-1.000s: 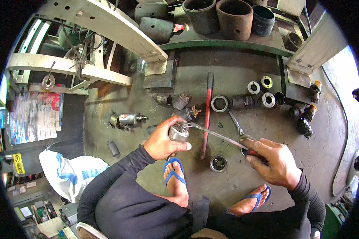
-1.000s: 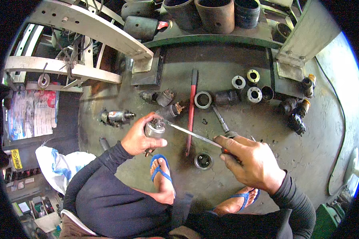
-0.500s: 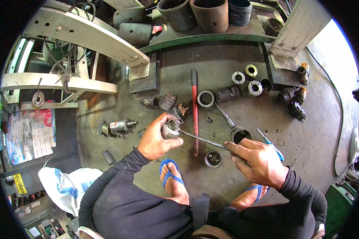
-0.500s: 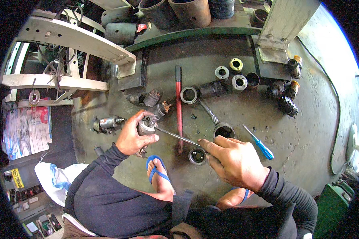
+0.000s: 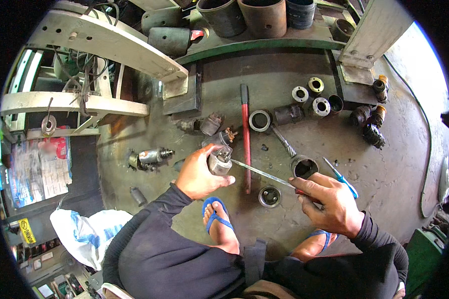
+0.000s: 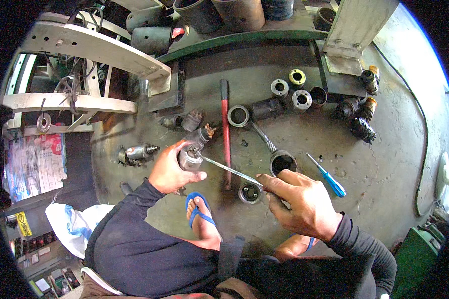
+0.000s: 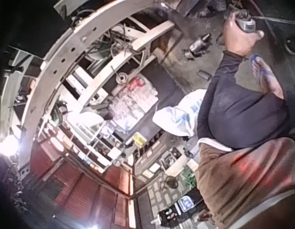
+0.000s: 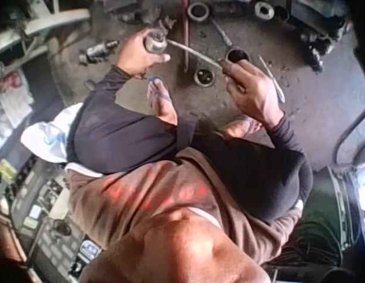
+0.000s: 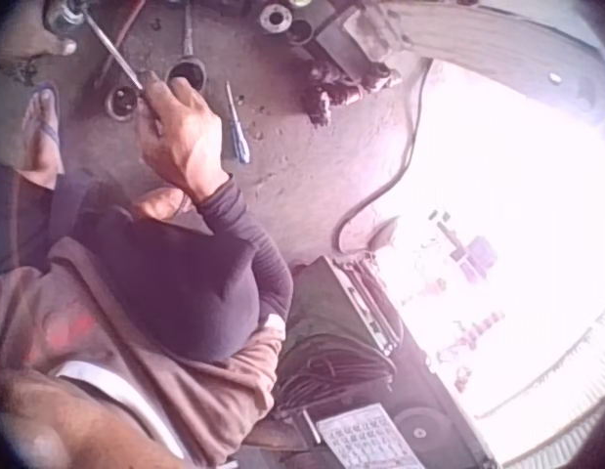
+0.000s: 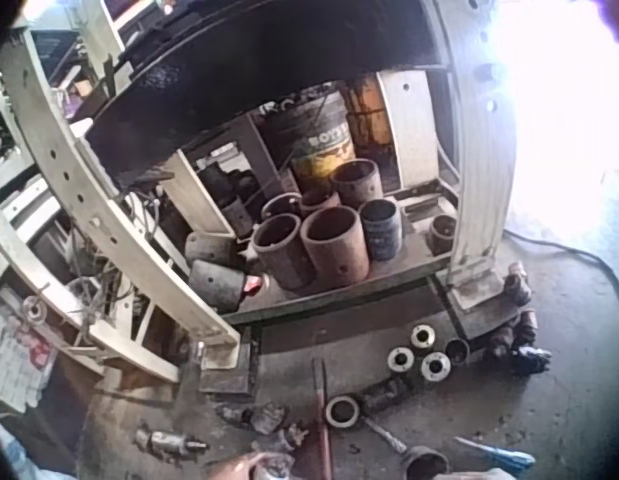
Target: The person sits on the floor and disassembles a cylindrical mechanical part using a screwdriver and a hammer. They remove internal components, place them on the floor, and later use a hydraulic press to press-fit a component into the cylinder. The person then reassembles the part by hand.
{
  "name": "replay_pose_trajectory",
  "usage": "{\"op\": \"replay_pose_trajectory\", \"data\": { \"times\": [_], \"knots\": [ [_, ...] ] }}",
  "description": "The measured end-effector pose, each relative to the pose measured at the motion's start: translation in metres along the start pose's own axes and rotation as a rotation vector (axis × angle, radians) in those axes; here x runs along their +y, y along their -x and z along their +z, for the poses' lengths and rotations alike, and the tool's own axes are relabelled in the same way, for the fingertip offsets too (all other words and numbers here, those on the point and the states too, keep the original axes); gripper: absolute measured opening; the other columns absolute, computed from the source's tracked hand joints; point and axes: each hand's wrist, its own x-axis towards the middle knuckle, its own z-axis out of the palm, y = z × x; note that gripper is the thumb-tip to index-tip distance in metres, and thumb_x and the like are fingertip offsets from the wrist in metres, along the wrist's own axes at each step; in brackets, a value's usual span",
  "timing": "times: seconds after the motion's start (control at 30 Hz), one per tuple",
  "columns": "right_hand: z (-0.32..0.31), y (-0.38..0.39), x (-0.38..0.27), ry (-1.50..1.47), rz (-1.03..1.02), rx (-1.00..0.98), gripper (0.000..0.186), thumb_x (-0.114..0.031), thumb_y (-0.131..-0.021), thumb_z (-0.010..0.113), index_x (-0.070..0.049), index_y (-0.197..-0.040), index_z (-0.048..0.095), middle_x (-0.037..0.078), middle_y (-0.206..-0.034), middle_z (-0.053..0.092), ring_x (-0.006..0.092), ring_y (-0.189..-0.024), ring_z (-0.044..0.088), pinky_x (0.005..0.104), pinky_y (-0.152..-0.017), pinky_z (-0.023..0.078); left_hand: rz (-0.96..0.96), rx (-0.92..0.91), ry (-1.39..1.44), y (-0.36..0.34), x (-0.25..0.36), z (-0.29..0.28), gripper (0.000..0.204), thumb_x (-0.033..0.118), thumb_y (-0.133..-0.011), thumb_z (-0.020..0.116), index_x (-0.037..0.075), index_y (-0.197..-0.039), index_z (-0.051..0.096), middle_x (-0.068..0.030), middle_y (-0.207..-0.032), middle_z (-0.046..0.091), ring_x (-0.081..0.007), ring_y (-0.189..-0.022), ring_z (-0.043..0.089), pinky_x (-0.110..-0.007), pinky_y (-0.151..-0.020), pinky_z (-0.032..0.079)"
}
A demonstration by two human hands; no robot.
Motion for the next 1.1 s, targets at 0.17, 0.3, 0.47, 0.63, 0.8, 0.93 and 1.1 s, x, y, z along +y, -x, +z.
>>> {"op": "replay_pose_trajectory", "data": {
  "times": [0.17,0.3,0.47,0.63,0.8,0.93,1.1],
  "knots": [
    [0.008,-0.003,-0.003,-0.012,0.015,-0.093,0.047,-0.007,-0.086,0.069,-0.005,-0.133,0.067,0.012,-0.089,0.064,0.0309,-0.076,0.068,0.0412,-0.067,0.056,0.004,0.080,-0.115,-0.003,0.005,0.011,0.075,0.021,-0.065,0.094,-0.001,-0.129,0.062,-0.0177,-0.114,0.073,-0.0273,-0.105,0.072,-0.037,-0.094,0.055],
    [0.015,-0.004,-0.003,-0.017,-0.006,-0.100,0.050,-0.016,-0.086,0.070,-0.007,-0.134,0.063,0.014,-0.091,0.062,0.0357,-0.075,0.068,0.0450,-0.065,0.057,0.042,0.108,-0.247,-0.004,-0.001,0.017,0.073,0.019,-0.063,0.091,-0.001,-0.127,0.062,-0.0199,-0.113,0.070,-0.0337,-0.106,0.070,-0.041,-0.094,0.055],
    [0.024,-0.003,-0.002,0.058,-0.006,-0.150,0.052,-0.019,-0.087,0.068,-0.005,-0.137,0.060,0.015,-0.093,0.062,0.0347,-0.075,0.068,0.0439,-0.064,0.057,0.119,0.155,-0.487,-0.009,-0.006,0.027,0.064,0.018,-0.065,0.086,-0.003,-0.120,0.062,-0.0224,-0.108,0.067,-0.0414,-0.109,0.066,-0.048,-0.095,0.054],
    [0.048,-0.006,-0.001,0.114,-0.009,-0.164,0.055,-0.020,-0.090,0.065,0.001,-0.140,0.054,0.017,-0.091,0.062,0.0348,-0.073,0.069,0.0431,-0.062,0.058,-0.020,0.141,-0.547,-0.019,-0.010,0.042,0.056,0.016,-0.068,0.083,-0.005,-0.114,0.060,-0.0254,-0.104,0.068,-0.0441,-0.103,0.069,-0.051,-0.090,0.057],
    [0.073,-0.015,0.000,0.023,0.138,-0.188,0.051,-0.016,-0.094,0.059,0.005,-0.139,0.052,0.026,-0.098,0.066,0.0424,-0.077,0.071,0.0499,-0.067,0.059,-0.077,0.107,-0.594,-0.036,-0.030,0.059,0.046,0.015,-0.070,0.081,-0.002,-0.107,0.059,-0.0267,-0.103,0.070,-0.0456,-0.092,0.072,-0.052,-0.083,0.060],
    [0.094,-0.017,0.006,-0.130,0.187,-0.111,0.046,-0.015,-0.096,0.057,0.005,-0.137,0.052,0.029,-0.100,0.067,0.0479,-0.085,0.070,0.0544,-0.075,0.058,-0.077,0.149,-0.598,-0.045,-0.052,0.073,0.046,0.015,-0.071,0.082,-0.001,-0.108,0.060,-0.0261,-0.104,0.070,-0.0449,-0.093,0.072,-0.051,-0.083,0.060],
    [0.096,-0.021,0.006,-0.208,0.240,-0.074,0.046,-0.012,-0.095,0.058,0.005,-0.137,0.057,0.028,-0.099,0.067,0.0467,-0.089,0.068,0.0517,-0.079,0.055,-0.133,0.157,-0.629,-0.049,-0.035,0.070,0.045,0.015,-0.072,0.082,0.000,-0.108,0.060,-0.0251,-0.105,0.070,-0.0438,-0.094,0.072,-0.051,-0.084,0.060]
  ]
}}
